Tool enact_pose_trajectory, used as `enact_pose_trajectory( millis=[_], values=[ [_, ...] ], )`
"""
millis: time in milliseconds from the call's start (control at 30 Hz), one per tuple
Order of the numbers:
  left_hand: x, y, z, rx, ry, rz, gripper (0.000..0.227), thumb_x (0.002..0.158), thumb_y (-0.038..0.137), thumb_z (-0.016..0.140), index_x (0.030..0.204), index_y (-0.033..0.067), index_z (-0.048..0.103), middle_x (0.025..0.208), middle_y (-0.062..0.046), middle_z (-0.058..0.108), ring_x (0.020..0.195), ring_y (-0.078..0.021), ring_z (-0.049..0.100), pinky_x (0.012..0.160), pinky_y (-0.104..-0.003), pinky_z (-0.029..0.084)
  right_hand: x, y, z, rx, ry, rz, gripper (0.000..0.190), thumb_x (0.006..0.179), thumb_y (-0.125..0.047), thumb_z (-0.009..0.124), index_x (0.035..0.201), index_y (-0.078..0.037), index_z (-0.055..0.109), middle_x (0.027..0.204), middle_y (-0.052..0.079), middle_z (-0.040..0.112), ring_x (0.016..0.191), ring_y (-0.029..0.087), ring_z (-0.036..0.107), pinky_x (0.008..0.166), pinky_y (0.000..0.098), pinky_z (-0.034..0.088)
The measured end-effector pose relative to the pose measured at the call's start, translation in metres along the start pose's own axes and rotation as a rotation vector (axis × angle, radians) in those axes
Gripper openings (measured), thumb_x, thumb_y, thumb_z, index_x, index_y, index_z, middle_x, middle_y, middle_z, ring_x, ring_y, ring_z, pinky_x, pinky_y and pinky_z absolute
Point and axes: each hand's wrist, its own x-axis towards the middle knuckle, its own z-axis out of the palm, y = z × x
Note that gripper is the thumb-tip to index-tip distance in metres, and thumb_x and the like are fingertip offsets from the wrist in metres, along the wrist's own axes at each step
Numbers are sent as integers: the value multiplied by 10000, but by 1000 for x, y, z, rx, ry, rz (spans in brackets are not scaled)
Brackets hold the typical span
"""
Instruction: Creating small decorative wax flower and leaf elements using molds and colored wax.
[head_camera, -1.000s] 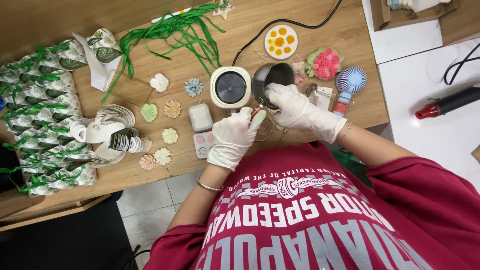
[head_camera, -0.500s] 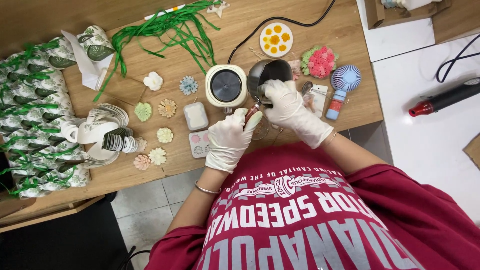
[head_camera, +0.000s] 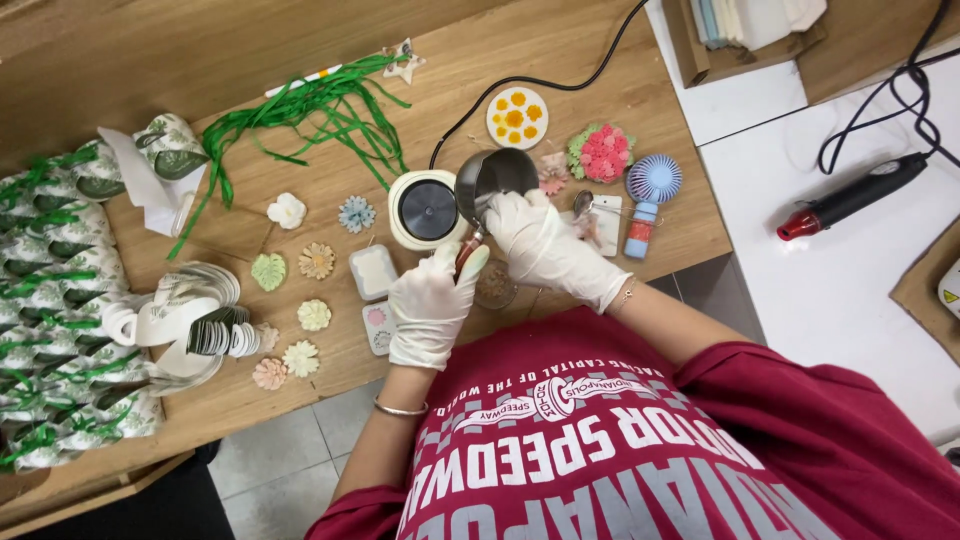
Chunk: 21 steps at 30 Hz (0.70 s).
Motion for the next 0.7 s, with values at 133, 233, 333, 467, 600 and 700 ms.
enact_pose_trajectory(
  millis=[133, 233, 333, 467, 600, 700],
  values=[
    [-2, 4, -4, -28, 29, -24, 344, 951, 448, 712, 969, 107, 753, 676, -154, 705, 579, -332, 689, 512, -439, 523, -8, 1, -1, 551, 151, 110, 601, 721, 2, 632, 1320, -49, 626, 1234, 83, 630, 1227, 259, 591, 1029, 367, 493],
    [3, -4, -18, -155, 41, -6, 352, 957, 418, 723, 1081, 93, 772, 750, -168, 714, 640, -335, 697, 565, -424, 532, -8, 8, -17, 491, 242, 39, 538, 779, -11, 613, 1311, -81, 637, 1235, 56, 634, 1244, 228, 596, 1081, 370, 499],
    [8, -15, -21, -160, -49, -28, 320, 959, 452, 721, 1005, 142, 781, 774, -131, 743, 662, -308, 715, 632, -428, 522, 1, 24, -18, -172, 323, -118, 561, 808, -109, 638, 1368, -83, 609, 1294, 66, 612, 1275, 221, 555, 1122, 407, 436],
    [18, -11, -29, -24, -210, -50, 324, 880, 480, 737, 1038, 210, 822, 696, -148, 719, 647, -334, 651, 674, -464, 488, 9, 33, -1, -532, 234, -274, 606, 854, -216, 593, 1418, -4, 529, 1330, 117, 596, 1291, 236, 551, 1151, 429, 393],
    [7, -30, -21, 120, -214, 5, 342, 846, 495, 731, 1036, 233, 841, 614, -153, 670, 655, -302, 573, 751, -440, 430, 3, 4, -9, -114, -70, -136, 643, 926, -213, 679, 1502, 2, 493, 1299, 184, 593, 1225, 304, 568, 1148, 435, 397],
    [6, -27, -17, 93, -269, -72, 363, 924, 509, 717, 1065, 190, 816, 716, -158, 713, 746, -305, 593, 727, -418, 445, 12, -10, -45, 349, -433, 186, 686, 744, -206, 688, 1416, -135, 567, 1259, 49, 707, 1251, 215, 641, 1188, 447, 391]
  ],
)
